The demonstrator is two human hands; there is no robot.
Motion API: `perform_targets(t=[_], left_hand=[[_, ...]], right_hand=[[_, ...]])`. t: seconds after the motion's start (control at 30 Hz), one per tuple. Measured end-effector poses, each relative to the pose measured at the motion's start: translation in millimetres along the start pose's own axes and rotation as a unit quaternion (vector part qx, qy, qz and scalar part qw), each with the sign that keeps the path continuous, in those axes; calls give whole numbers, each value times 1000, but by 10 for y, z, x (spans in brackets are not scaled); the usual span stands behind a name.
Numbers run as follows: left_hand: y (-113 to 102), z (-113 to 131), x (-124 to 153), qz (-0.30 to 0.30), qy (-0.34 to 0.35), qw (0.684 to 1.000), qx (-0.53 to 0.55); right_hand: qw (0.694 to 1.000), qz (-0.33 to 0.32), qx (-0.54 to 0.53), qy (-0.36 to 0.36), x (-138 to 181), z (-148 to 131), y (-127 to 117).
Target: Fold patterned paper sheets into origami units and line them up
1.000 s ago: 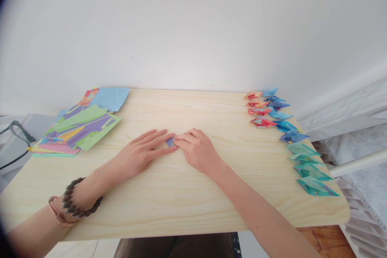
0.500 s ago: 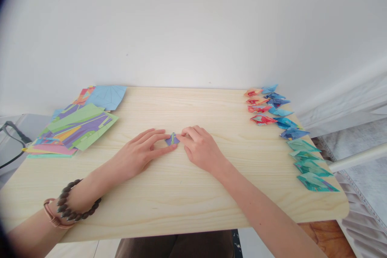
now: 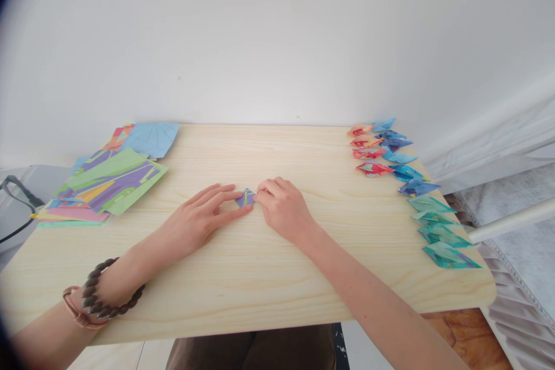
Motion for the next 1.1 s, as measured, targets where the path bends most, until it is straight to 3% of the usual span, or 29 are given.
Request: perform_targets(t=[0.27,0.73,1.1], left_hand=[[-15,43,12,-12,-6,1000,-22],[36,28,24,-13,-4,999,-31],[53,101,56,-14,-68,998,-1]], right_hand=[[999,25,-32,7,26,20,-46],[998,13,-55,11,16,65,-4],[998,4,-44,36,-27,106,50]])
Point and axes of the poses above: each hand's wrist, its own x-axis away from the middle knuckle, its own y-axis out of the palm, z = x × y, the point moved 9 cm from there along -x, towards the middle knuckle, and after that the axes turned 7 degrees about -y, right-handed, at the moved point
